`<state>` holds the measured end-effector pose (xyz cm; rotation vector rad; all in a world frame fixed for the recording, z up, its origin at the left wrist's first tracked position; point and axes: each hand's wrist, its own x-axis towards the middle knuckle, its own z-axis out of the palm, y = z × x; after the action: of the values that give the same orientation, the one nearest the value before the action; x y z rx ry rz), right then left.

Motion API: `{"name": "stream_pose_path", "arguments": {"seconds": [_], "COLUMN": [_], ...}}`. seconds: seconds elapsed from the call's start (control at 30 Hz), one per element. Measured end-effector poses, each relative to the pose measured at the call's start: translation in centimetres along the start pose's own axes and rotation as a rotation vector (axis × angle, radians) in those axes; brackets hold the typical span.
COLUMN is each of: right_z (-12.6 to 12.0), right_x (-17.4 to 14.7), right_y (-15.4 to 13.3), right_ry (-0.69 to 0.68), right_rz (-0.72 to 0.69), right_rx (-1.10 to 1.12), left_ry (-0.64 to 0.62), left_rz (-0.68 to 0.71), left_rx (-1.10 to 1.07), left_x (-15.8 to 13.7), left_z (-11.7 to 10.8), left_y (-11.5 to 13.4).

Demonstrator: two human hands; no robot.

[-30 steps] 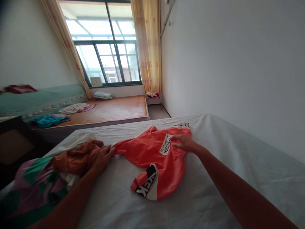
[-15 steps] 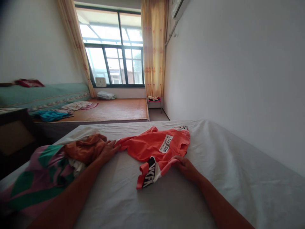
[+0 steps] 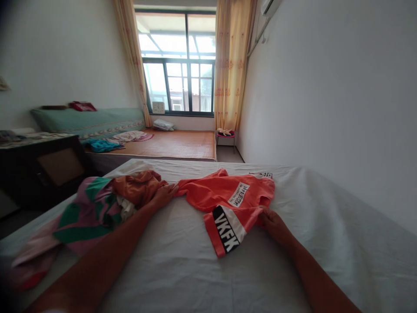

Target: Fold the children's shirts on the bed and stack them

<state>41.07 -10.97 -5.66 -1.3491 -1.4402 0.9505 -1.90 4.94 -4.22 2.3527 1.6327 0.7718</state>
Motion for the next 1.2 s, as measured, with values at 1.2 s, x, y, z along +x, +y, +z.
{"name": "stream_pose_path", "arguments": {"seconds": [1.2], "right_z": [-3.5], "right_x": [-0.3], "right_y": [1.3], "right_ry": [0.324], "right_rz": [0.225], "right_rx": [0.182], "left_ry": [-0.134], "left_rz": [0.093], "left_rx": [0.007], "left_x": [-0.4], "left_z": [-0.8], "left_y": [1.7]}}
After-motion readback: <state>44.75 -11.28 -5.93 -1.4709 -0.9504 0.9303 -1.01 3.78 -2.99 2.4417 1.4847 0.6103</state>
